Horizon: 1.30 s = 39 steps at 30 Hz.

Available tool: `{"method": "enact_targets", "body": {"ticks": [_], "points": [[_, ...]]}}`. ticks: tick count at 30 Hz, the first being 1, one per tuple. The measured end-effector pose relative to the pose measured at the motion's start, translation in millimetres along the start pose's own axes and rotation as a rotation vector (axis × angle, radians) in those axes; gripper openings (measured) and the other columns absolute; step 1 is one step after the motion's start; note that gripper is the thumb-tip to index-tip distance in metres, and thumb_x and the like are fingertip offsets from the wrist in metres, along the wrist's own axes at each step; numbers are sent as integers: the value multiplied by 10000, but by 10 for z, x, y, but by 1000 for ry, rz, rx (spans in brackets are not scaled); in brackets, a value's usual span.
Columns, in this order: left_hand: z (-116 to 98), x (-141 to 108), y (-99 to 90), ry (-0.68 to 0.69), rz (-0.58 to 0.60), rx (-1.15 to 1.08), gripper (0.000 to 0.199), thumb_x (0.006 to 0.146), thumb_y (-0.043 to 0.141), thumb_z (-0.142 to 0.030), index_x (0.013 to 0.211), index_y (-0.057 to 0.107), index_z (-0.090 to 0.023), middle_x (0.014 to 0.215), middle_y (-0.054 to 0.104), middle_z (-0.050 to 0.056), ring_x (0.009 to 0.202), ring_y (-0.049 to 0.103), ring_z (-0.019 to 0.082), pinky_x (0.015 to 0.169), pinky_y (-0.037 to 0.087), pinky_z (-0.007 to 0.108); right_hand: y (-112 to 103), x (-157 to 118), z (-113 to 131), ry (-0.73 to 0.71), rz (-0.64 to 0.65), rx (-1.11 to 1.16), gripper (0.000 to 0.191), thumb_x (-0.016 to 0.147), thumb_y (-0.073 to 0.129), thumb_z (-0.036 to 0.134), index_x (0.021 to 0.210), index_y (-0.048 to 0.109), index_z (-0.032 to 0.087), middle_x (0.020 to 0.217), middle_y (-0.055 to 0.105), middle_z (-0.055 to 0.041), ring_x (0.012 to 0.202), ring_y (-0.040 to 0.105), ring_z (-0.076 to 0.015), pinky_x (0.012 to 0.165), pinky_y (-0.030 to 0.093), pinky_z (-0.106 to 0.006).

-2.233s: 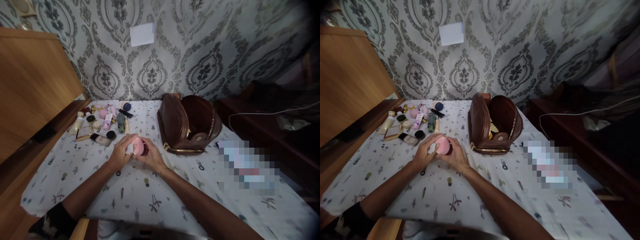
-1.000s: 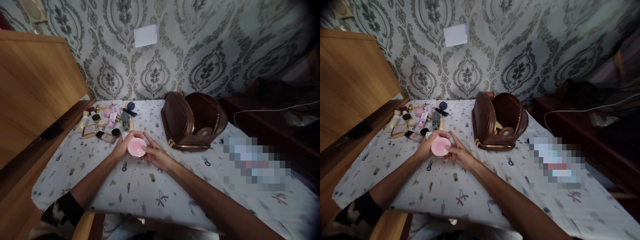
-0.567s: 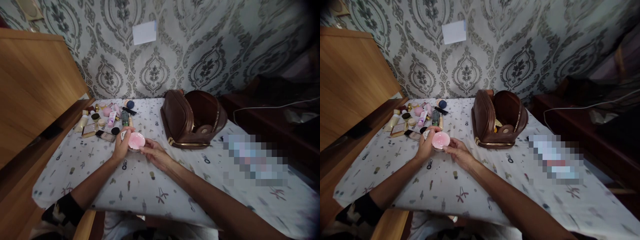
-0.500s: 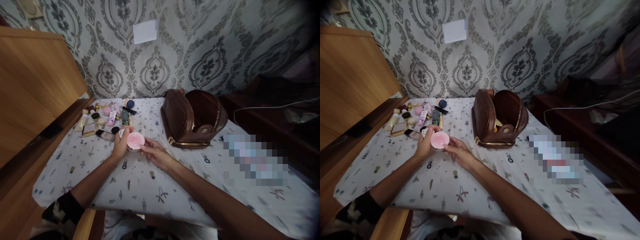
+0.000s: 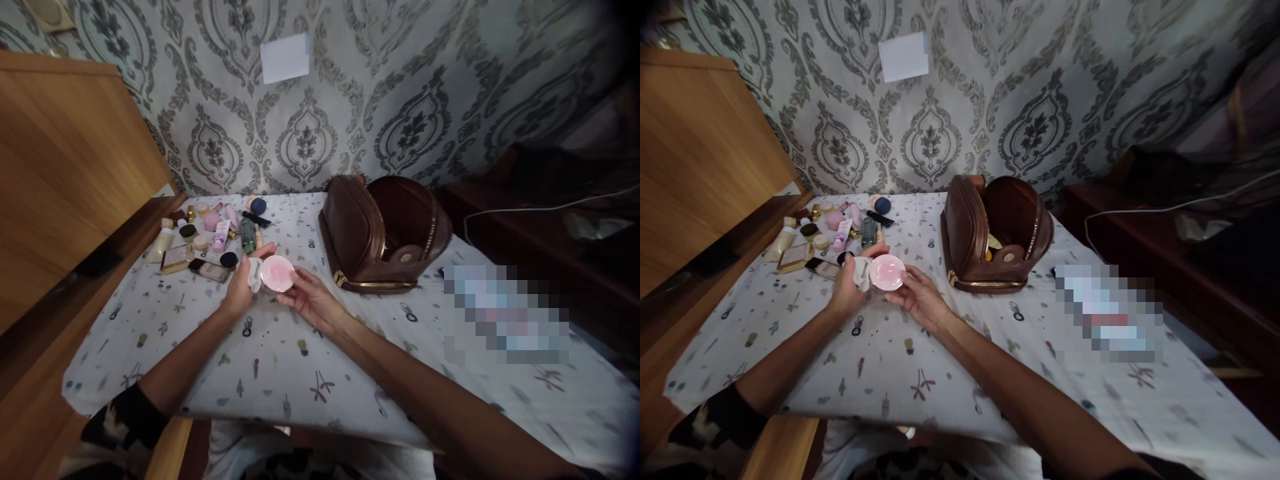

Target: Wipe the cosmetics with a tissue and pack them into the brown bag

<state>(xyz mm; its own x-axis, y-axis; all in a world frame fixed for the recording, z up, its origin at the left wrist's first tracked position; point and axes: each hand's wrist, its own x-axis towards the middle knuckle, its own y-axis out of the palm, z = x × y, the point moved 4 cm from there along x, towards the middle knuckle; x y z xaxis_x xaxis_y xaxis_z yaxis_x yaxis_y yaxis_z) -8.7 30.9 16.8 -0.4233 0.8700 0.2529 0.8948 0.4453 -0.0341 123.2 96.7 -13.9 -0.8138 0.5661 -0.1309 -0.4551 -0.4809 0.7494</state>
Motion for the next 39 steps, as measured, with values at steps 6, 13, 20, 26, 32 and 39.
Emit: {"method": "enact_targets", "body": {"ticks": [6, 13, 20, 26, 32, 39], "points": [[-82, -19, 4, 17, 67, -12, 621, 916, 479, -578, 1427, 462, -226, 1295, 648, 116, 1176, 600, 267, 996, 462, 401, 73, -50, -31, -39, 108, -234, 510, 714, 810, 408, 1173, 667, 238, 1055, 693, -27, 731, 598, -113, 546, 501, -206], [-93, -5, -2, -30, 124, -151, 553, 858, 558, -341, 1385, 461, -208, 1304, 638, 135, 1295, 529, 291, 969, 491, 406, 74, -66, -53, -108, 72, -401, 627, 644, 851, 353, 1188, 555, 260, 941, 705, 1, 720, 625, -135, 564, 493, -227], [-81, 73, -37, 23, 76, -149, 552, 704, 525, -203, 1255, 565, -199, 1339, 612, 109, 1336, 489, 291, 1102, 388, 477, 30, -20, -18, -237, 20, -514, 410, 544, 886, 328, 828, 618, 203, 817, 679, 13, 791, 625, -155, 775, 503, -298], [7, 36, 9, -70, 112, -117, 470, 806, 599, -387, 1239, 568, -206, 1267, 625, 116, 1232, 564, 299, 996, 473, 446, 76, -106, 122, -470, -31, -843, 292, 645, 828, 342, 877, 694, 225, 834, 647, 7, 755, 569, -162, 713, 467, -295], [-42, -57, 55, -58, 95, 94, 459, 916, 501, -561, 1218, 568, -222, 1069, 665, 84, 994, 648, 232, 808, 538, 347, 120, -167, 138, -590, 11, -997, 274, 745, 775, 313, 1008, 715, 269, 1030, 677, -39, 943, 616, -214, 857, 481, -354], [-81, -77, 33, 25, -14, 231, 415, 947, 455, -543, 1181, 571, -221, 1014, 655, 55, 894, 642, 196, 810, 520, 322, 59, -123, 75, -553, -16, -1117, 486, 733, 749, 214, 1201, 626, 255, 1159, 646, -62, 1016, 615, -227, 905, 479, -373]]}}
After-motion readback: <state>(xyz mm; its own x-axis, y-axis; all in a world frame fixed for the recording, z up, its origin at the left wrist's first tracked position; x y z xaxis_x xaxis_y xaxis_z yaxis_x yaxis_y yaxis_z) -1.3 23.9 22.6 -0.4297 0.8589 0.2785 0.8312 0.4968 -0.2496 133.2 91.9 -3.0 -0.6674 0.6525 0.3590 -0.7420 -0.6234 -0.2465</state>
